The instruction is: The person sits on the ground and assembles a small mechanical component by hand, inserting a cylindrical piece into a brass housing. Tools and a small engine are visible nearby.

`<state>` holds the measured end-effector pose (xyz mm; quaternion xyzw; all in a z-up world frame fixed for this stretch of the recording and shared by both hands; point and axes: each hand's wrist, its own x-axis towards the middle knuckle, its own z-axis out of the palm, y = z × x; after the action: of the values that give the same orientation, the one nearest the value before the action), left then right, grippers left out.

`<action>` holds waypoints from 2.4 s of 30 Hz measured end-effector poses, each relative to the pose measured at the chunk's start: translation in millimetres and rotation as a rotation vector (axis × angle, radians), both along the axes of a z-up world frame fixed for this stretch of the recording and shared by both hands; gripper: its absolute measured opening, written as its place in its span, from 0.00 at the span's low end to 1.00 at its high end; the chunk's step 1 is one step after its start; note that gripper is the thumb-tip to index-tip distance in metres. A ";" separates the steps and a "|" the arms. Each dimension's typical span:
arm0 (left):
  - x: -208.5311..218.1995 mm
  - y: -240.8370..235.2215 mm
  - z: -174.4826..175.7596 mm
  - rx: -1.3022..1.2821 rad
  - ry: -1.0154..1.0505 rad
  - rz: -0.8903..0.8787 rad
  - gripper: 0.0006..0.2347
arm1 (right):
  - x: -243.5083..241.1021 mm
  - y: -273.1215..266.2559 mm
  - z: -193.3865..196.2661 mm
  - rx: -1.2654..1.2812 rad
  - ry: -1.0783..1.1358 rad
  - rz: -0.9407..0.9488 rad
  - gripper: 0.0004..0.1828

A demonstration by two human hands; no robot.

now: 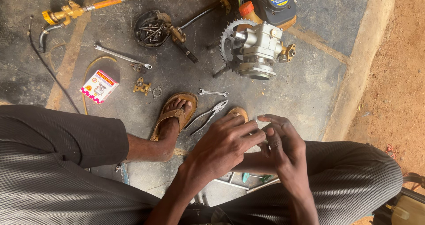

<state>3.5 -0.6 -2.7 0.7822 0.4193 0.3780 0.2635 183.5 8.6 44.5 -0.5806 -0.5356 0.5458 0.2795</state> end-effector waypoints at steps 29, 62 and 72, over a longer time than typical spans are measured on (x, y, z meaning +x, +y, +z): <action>-2.1 -2.9 8.2 -0.022 -0.008 -0.001 0.17 | -3.7 0.5 5.9 -0.073 -0.014 -0.036 0.18; -25.5 6.6 -6.7 -0.114 0.164 0.205 0.14 | -2.8 8.5 19.3 -0.030 0.043 -0.078 0.18; -91.8 7.6 33.5 -0.071 0.101 0.743 0.07 | -4.6 1.1 48.9 0.121 0.164 -0.216 0.17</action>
<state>-88.3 7.0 30.8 0.5845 0.6999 0.3941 0.1145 178.8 9.7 93.4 -0.5705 -0.4772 0.5249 0.4138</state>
